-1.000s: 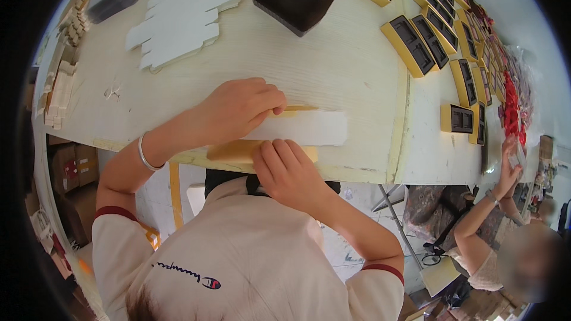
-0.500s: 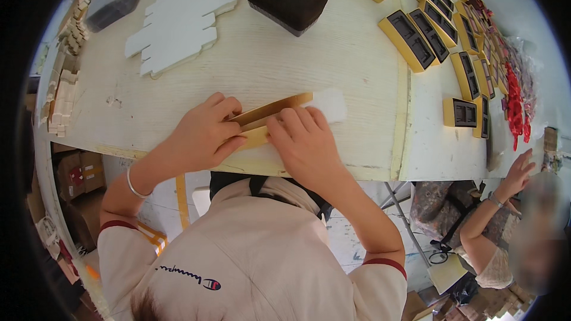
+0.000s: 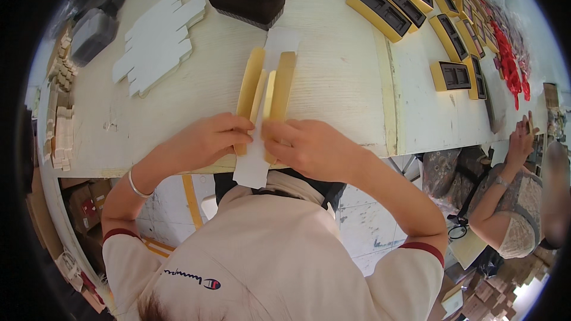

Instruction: The person folds flat white cardboard pieces into small rectangular boxes and inserts dark rectangular inserts into each box. The person repeatedly picks up a flat piece, folds the sides, and places an insert inside, then sets the completed box aside.

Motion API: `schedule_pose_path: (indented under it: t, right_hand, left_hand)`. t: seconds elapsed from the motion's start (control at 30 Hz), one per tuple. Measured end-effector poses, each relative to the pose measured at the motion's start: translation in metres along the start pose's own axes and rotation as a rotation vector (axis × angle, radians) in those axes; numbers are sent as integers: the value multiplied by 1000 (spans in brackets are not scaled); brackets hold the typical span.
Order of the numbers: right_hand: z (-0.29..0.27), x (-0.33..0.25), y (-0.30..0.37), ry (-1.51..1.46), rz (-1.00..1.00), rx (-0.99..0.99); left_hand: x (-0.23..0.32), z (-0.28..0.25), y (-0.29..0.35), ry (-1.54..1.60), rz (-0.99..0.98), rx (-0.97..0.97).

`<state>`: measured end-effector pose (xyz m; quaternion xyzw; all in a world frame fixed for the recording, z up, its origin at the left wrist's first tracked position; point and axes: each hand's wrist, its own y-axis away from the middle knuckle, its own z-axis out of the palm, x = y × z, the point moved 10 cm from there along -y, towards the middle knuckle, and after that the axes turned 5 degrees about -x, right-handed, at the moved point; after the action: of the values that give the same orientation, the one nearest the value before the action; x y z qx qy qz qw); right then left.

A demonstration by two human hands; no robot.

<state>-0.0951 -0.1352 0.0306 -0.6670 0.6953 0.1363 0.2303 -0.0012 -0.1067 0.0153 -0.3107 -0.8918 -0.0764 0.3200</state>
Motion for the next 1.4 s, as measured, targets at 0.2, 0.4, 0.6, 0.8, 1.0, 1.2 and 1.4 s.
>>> schedule_pose_path:
  t: [0.2, 0.4, 0.6, 0.8, 1.0, 1.2, 1.4]
  right_hand:
    - [5, 10, -6, -138, 126, 131]
    - [3, 12, -7, -272, 263, 232]
    - [0, 4, -1, -246, 244, 213]
    - [12, -30, 22, 80, 141, 171]
    - [13, -18, 33, -88, 71, 348]
    - [1, -6, 20, -287, 90, 466]
    - [12, 8, 13, -609, 257, 427]
  left_hand:
    - [-1, -5, -13, 96, -158, 124]
    - [-4, -7, -7, 236, -172, 283]
    - [2, -6, -11, 163, -170, 300]
    - [-1, 5, -1, 250, -275, 296]
    - [8, 10, 3, 299, -293, 251]
    - [14, -2, 2, 551, -140, 231]
    - [6, 12, 6, 436, -284, 198]
